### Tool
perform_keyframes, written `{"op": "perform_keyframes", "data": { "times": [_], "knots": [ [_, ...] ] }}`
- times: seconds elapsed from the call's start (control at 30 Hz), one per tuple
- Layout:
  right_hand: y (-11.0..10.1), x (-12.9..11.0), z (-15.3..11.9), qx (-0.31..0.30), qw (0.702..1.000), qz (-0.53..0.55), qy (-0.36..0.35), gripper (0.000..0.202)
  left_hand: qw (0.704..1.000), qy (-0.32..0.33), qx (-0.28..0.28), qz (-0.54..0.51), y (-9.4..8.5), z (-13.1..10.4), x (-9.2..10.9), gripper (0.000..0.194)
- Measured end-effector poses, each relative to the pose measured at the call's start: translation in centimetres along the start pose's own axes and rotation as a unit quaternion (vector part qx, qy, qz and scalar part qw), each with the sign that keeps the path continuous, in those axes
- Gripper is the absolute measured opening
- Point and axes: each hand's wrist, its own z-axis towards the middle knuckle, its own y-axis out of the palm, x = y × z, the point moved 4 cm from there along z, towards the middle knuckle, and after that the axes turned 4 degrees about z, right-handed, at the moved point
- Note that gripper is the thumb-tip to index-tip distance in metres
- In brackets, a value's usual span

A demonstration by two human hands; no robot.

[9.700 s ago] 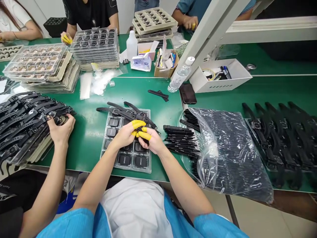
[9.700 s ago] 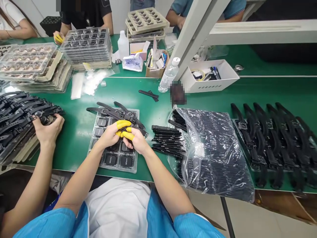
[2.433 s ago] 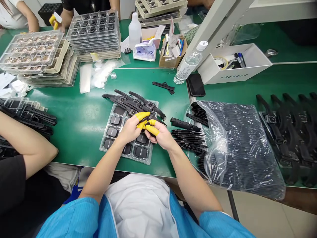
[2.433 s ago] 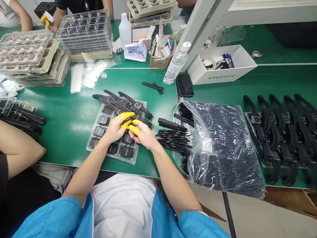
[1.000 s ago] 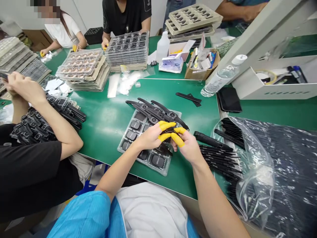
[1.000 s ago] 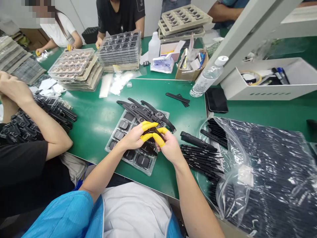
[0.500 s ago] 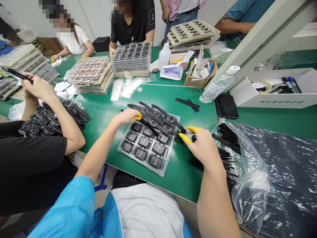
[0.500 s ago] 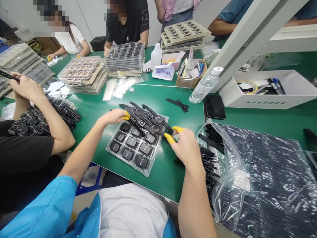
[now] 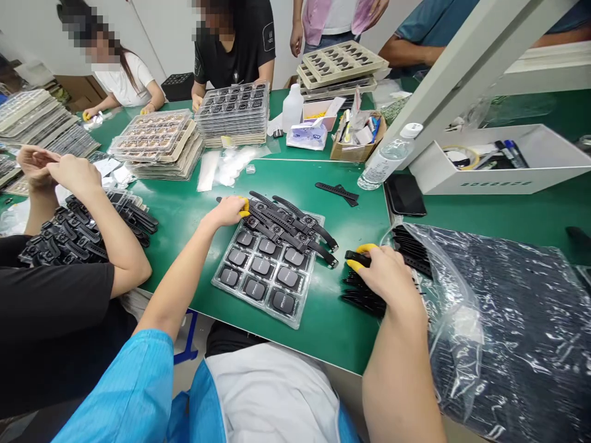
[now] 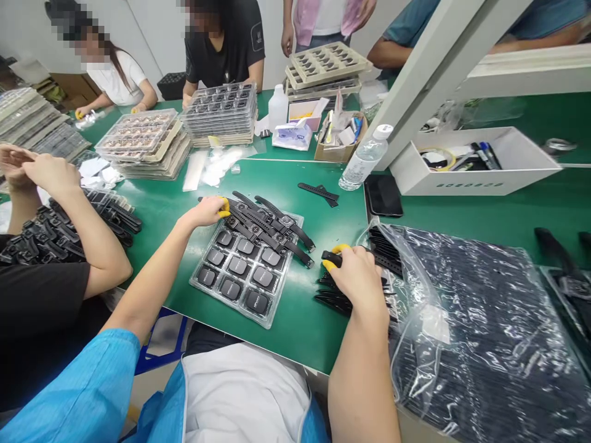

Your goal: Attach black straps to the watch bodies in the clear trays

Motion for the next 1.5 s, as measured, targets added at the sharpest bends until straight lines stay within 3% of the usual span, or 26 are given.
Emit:
{"op": "perform_keyframes", "data": {
  "times": [0.1, 0.17, 0.2, 0.27, 0.33, 0.4, 0.5, 0.57, 0.67, 0.8, 1.0, 1.13, 1.23, 1.33, 1.5],
  "knots": [
    [-0.3, -0.5, 0.0, 0.005, 1.000, 0.000, -0.007, 0.032, 0.993, -0.051, 0.102, 0.018, -0.3, -1.1, 0.4, 0.019],
    [-0.4, -0.7, -0.1, 0.009, 1.000, -0.001, -0.008, 0.029, 0.986, -0.042, 0.163, 0.005, -0.4, -2.5, 2.2, 0.017],
    [-0.4, -0.8, -0.1, 0.010, 1.000, -0.001, -0.007, 0.027, 0.985, -0.008, 0.171, -0.009, -0.1, -3.2, 3.8, 0.016],
    [-0.4, -0.9, -0.2, 0.006, 1.000, 0.001, -0.006, 0.022, 0.984, 0.104, 0.143, -0.026, 0.8, -4.6, 8.0, 0.019],
    [-0.5, -1.2, -0.2, 0.002, 1.000, 0.007, -0.007, 0.015, 0.977, 0.177, 0.120, 0.013, 2.0, -5.8, 12.1, 0.021],
    [-1.0, -1.6, -0.2, 0.019, 0.999, 0.024, -0.016, 0.009, 0.972, 0.202, 0.107, 0.060, 2.8, -6.2, 15.1, 0.022],
    [-2.4, -2.5, -0.2, 0.087, 0.990, 0.110, -0.018, 0.011, 0.968, 0.204, 0.102, 0.106, 3.2, -5.6, 17.0, 0.020],
    [-3.2, -3.1, -0.3, 0.135, 0.968, 0.212, -0.009, 0.016, 0.965, 0.209, 0.101, 0.119, 3.1, -5.0, 17.3, 0.017],
    [-4.0, -4.3, -0.9, 0.185, 0.912, 0.366, -0.018, 0.021, 0.961, 0.220, 0.101, 0.133, 2.7, -4.4, 17.8, 0.013],
    [-4.0, -6.7, -1.9, 0.180, 0.833, 0.520, -0.045, 0.028, 0.959, 0.221, 0.100, 0.148, 2.8, -4.4, 18.8, 0.013],
    [-3.0, -10.8, -2.9, 0.027, 0.725, 0.682, -0.091, 0.037, 0.968, 0.212, 0.087, 0.104, 2.2, -5.0, 17.7, 0.016],
    [-1.2, -12.8, -3.5, -0.129, 0.666, 0.730, -0.084, 0.039, 0.980, 0.152, 0.091, -0.089, 2.0, -5.2, 15.1, 0.014],
    [-0.1, -13.9, -4.0, -0.210, 0.632, 0.743, -0.062, 0.038, 0.952, 0.113, 0.123, -0.256, 3.3, -4.8, 14.0, 0.029],
    [0.6, -14.6, -4.3, -0.262, 0.617, 0.740, -0.050, 0.039, 0.914, 0.186, 0.154, -0.326, 4.7, -4.4, 14.4, 0.042],
    [1.2, -15.0, -4.5, -0.299, 0.609, 0.734, -0.026, 0.036, 0.874, 0.282, 0.237, -0.316, 5.3, -4.7, 14.2, 0.058]
  ]
}}
